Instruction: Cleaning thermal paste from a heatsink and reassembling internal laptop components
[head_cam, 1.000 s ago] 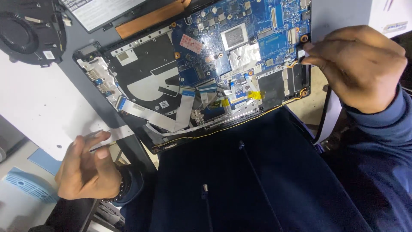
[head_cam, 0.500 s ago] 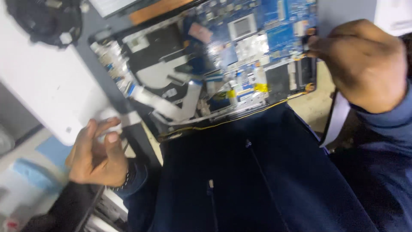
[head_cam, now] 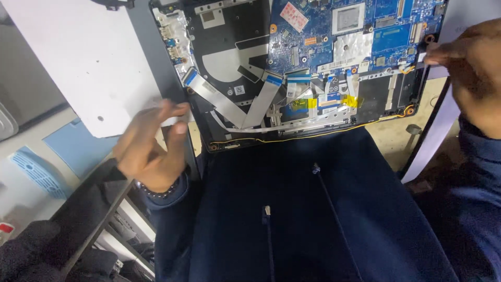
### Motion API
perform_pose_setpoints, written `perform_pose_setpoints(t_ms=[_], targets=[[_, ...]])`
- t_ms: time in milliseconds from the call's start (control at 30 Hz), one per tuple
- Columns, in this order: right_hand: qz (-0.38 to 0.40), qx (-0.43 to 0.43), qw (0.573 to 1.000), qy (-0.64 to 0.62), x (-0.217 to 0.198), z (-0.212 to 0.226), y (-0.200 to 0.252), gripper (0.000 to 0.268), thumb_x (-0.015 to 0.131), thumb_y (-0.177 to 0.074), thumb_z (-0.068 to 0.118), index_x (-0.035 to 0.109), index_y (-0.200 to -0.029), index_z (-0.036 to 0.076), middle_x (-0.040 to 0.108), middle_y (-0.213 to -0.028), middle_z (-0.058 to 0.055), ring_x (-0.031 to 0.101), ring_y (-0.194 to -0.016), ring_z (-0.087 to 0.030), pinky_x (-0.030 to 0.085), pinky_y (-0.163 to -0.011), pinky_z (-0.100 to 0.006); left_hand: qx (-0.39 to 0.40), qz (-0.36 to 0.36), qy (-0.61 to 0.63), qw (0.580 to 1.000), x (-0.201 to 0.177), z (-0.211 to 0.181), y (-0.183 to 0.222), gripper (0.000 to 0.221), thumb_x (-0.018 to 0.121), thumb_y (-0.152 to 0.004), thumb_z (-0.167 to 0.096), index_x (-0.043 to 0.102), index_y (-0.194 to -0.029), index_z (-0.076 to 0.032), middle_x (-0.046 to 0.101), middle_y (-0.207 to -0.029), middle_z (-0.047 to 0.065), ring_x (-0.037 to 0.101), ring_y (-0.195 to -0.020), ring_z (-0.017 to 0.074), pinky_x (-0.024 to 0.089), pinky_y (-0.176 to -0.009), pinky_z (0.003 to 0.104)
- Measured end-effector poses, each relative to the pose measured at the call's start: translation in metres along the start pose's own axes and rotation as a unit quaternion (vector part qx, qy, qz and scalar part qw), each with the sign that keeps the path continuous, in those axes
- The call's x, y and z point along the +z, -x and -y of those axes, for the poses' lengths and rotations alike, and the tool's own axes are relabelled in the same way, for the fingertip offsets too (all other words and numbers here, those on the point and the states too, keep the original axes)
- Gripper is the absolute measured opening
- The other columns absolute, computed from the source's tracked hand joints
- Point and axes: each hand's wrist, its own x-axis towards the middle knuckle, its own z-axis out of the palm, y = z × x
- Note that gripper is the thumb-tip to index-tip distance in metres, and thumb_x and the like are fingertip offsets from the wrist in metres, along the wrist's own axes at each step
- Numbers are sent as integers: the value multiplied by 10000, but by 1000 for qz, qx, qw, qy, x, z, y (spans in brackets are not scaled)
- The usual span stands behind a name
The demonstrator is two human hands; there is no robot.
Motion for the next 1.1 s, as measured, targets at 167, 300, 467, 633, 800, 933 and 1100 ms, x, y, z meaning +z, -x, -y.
perform_pose_setpoints(t_ms=[167,300,467,633,800,933,1100], targets=[[-92,-12,995,40,9,42,4,71,715,-1284,-173,786,-1281,-167,755,-1235,-301,641,-1126,-465,484,-1089,-520,101,91,-93,986,9,-16,2,290,750,-1022,-36,627,-1273,40,741,-1097,204,768,-943,331,656,-824,415],[-103,-53,992,44,13,96,-11,112,780,-1130,8,803,-1064,-79,817,-1091,-215,743,-968,-361,573,-946,-477,190,287,-161,925,30,-47,-29,374,817,-1048,-236,664,-1312,-20,627,-1334,143,624,-1211,319,588,-1043,469],[-165,-83,981,59,44,110,-4,182,823,-1047,115,790,-1005,-59,806,-976,-185,719,-839,-317,600,-795,-427,174,369,-300,862,62,-50,-37,786,745,-1124,-508,314,-1601,-55,348,-1605,239,480,-1464,412,537,-1199,519],[-190,-108,970,110,47,110,-20,205,851,-1100,55,801,-1123,-143,801,-1058,-217,673,-988,-369,593,-880,-412,145,316,-328,878,72,-41,-32,764,599,-1160,-568,306,-1575,4,514,-1522,279,551,-1397,398,584,-1142,490],[-180,-148,971,59,54,113,-41,198,789,-1075,91,799,-1046,-104,790,-995,-209,693,-946,-372,589,-894,-425,93,294,-206,929,60,-43,-21,504,678,-1111,-138,427,-1511,38,602,-1460,222,581,-1344,377,532,-1151,540],[-181,-166,969,38,59,102,-34,180,861,-1056,6,796,-1037,-161,787,-979,-253,705,-925,-412,583,-870,-449,86,254,-235,935,60,-43,-2,481,675,-1107,-123,441,-1499,27,633,-1456,175,587,-1374,355,505,-1213,482],[-168,-170,969,59,47,97,-24,154,859,-1101,-76,799,-1078,-217,798,-1043,-290,698,-980,-449,594,-873,-489,122,192,-227,947,68,-37,18,588,615,-1221,-92,206,-1639,-35,603,-1524,201,688,-1252,321,625,-1149,442]])
